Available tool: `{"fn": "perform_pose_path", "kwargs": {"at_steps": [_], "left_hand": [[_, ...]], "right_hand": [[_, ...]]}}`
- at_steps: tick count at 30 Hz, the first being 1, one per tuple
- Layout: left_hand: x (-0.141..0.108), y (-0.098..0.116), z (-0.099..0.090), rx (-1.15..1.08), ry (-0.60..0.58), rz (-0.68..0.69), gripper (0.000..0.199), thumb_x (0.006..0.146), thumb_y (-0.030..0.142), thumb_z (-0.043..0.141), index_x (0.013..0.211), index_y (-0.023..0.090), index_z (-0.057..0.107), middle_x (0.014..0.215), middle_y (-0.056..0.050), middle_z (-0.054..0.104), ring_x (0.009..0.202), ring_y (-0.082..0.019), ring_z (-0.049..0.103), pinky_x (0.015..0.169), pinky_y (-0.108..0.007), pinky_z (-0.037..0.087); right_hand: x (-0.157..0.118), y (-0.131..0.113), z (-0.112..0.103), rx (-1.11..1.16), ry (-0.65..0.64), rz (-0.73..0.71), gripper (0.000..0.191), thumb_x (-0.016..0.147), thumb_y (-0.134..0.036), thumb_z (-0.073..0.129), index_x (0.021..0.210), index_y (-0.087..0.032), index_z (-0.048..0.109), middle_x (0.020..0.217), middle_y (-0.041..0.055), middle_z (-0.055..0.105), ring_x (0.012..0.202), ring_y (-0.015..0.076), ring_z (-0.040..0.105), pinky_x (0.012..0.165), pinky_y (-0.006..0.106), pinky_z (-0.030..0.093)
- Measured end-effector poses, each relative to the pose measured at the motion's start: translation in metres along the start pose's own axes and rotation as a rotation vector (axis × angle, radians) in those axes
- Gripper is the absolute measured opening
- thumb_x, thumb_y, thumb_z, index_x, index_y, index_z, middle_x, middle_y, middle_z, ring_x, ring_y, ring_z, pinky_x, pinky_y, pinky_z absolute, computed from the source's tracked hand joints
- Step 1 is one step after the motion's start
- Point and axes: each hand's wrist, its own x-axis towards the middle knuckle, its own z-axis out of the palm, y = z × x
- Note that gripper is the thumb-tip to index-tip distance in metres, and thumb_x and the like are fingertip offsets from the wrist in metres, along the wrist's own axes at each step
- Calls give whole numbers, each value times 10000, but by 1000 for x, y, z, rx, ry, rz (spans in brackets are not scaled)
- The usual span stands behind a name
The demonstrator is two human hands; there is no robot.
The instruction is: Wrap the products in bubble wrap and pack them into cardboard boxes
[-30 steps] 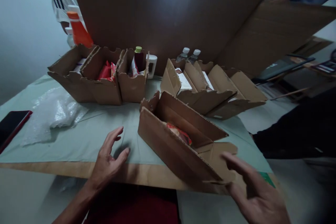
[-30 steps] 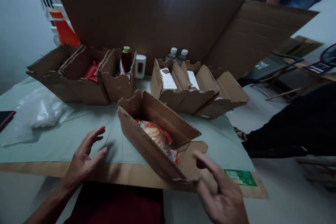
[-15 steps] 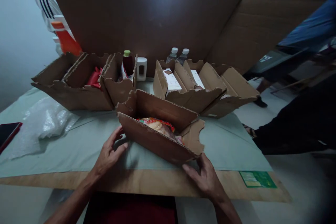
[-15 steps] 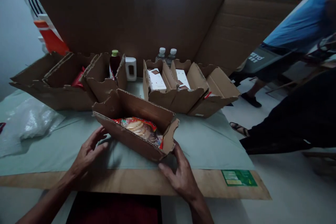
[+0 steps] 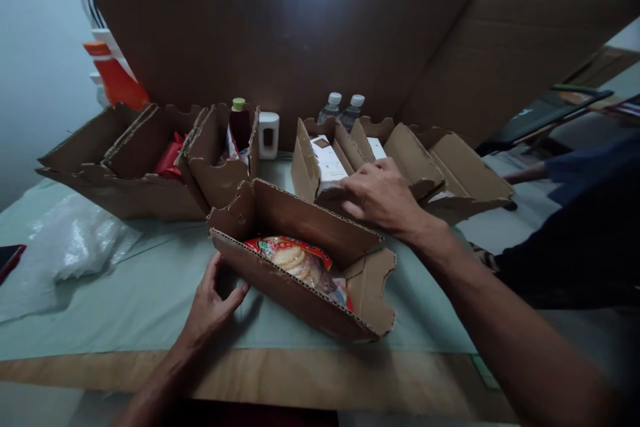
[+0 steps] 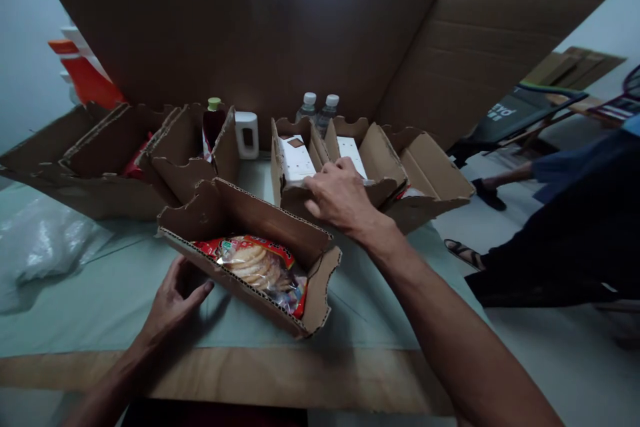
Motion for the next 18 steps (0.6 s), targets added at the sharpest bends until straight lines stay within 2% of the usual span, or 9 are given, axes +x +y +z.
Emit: {"fn": "perform_pose_path", "kwargs": {"at_steps": [2, 4, 9, 11, 13, 15, 16, 18], "left_hand": [[1, -3, -1, 4, -14, 0, 708, 770, 452, 789, 1372, 199, 517, 1376, -150, 643, 1294, -325, 601, 1168, -526, 418], [2, -5, -2, -5, -35, 15, 651, 792, 438, 773, 1350, 201, 535, 1362, -146, 653, 1281, -319, 610, 1156, -523, 435], [2, -6, -1, 18, -44, 24, 567, 810, 408, 753, 1311, 221, 564, 1342, -141, 668, 1278, -326, 611, 1154, -557, 433], [1, -4, -1, 11, -57, 35, 571, 820, 401, 739, 1330, 226, 552, 1352, -140, 662, 1279, -320, 613, 1156, -554, 434], [0, 0, -3, -1, -50, 45, 588, 829, 398, 726, 1357, 224, 537, 1360, -140, 656, 1270, -312, 621, 1143, -537, 453], [-1, 5, -8, 9, -22, 51, 610, 832, 408, 724, 1381, 226, 532, 1364, -137, 652, 1258, -307, 629, 1121, -517, 477], [-1, 8, -12, 21, -12, 55, 617, 837, 414, 723, 1394, 231, 532, 1369, -133, 650, 1254, -304, 631, 1110, -509, 486], [1, 14, -21, 43, -8, 69, 635, 855, 427, 715, 1432, 250, 519, 1388, -124, 642, 1256, -297, 628, 1096, -494, 494]], "right_hand": [[11, -12, 4, -92, -38, 17, 207, 926, -350, 663, 920, -187, 790, 879, 117, 782, 889, 281, 650, 880, 429, 361], [15, -20, 7, -137, -16, 55, 233, 942, -356, 647, 906, -180, 795, 855, 122, 781, 845, 272, 641, 845, 421, 338], [26, -19, 9, -113, -41, 101, 164, 917, -272, 657, 947, -171, 784, 905, 126, 789, 925, 288, 649, 880, 437, 343], [20, -13, 8, -59, 35, 95, 185, 919, -252, 647, 1026, -162, 768, 1033, 140, 785, 1042, 315, 644, 922, 457, 363], [-2, -6, 8, 36, 234, 117, 258, 949, -291, 626, 1142, -158, 733, 1212, 152, 748, 1181, 335, 617, 976, 479, 388], [-40, -4, 9, 169, 420, 199, 292, 982, -341, 594, 1198, -178, 702, 1285, 142, 723, 1221, 331, 626, 997, 487, 429], [-64, -6, 12, 245, 457, 247, 276, 992, -353, 577, 1181, -199, 705, 1247, 127, 741, 1180, 321, 659, 981, 484, 460], [-116, -20, 22, 422, 390, 282, 240, 984, -359, 570, 1137, -246, 716, 1127, 88, 779, 1047, 293, 724, 909, 455, 533]]}}
